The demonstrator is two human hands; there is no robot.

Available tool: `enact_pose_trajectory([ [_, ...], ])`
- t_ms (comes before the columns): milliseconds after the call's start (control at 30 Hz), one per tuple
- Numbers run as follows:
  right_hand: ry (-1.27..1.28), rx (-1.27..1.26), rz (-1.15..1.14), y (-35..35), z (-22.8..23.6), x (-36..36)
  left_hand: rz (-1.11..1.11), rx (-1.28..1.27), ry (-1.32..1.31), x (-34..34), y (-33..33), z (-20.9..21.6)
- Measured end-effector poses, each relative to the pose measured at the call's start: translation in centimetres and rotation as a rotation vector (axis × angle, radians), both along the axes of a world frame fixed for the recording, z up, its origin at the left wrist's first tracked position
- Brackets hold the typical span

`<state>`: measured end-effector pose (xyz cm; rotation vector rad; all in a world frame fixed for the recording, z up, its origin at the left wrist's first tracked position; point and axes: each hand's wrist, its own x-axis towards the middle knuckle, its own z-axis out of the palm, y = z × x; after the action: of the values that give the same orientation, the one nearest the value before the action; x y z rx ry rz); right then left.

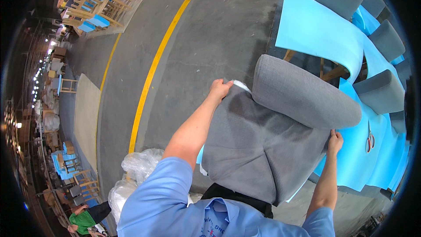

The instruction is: The person unpacks foam and fabric from plastic bags, places a white foam pad on a chair seat, then covers it with a gray fabric cover. The person uses scissors to trim excess blue protective material from the chair and discards the cut pieces into a waste bag.

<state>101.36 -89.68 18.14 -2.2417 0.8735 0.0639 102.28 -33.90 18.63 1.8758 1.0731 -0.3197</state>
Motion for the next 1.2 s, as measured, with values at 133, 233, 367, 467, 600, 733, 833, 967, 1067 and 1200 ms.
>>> enact_pose_trajectory([
  [133,0.084,-0.208,0.010,-0.4,-1.1,-0.6,-0.099,0.242,0.066,0.8,0.0,-0.8],
  [233,0.017,-0.250,-0.050,-1.0,-1.7,-0.6,-0.103,0.324,0.080,2.5,-0.9,-1.9],
  [367,0.176,-0.010,0.016,0.3,-0.4,-0.5,0.015,0.044,-0.054,-0.4,1.0,-2.1],
  [467,-0.243,-0.317,0.183,-1.5,1.2,-5.2,0.016,-0.536,-0.160,-2.8,1.9,0.2],
  [600,-0.044,0.044,0.008,-0.9,4.5,-14.5,-0.047,-0.684,0.089,-9.7,3.6,3.7],
  [733,0.339,0.578,-0.189,0.9,4.7,-23.3,-0.087,-0.908,0.229,-17.0,3.0,4.2],
  [833,0.360,0.747,-0.267,1.2,4.4,-26.4,-0.112,-1.028,0.264,-21.4,2.4,4.0],
  [967,-0.031,1.057,-0.330,2.0,5.0,-28.9,0.039,-1.079,0.042,-25.4,2.5,4.6],
  [1067,-0.052,1.080,-0.264,-0.2,5.6,-32.4,0.157,-1.150,-0.042,-27.8,0.1,4.9],
  [1200,0.013,0.584,-0.088,2.3,6.2,-33.2,-0.101,-1.109,0.079,-30.7,1.7,5.6],
])
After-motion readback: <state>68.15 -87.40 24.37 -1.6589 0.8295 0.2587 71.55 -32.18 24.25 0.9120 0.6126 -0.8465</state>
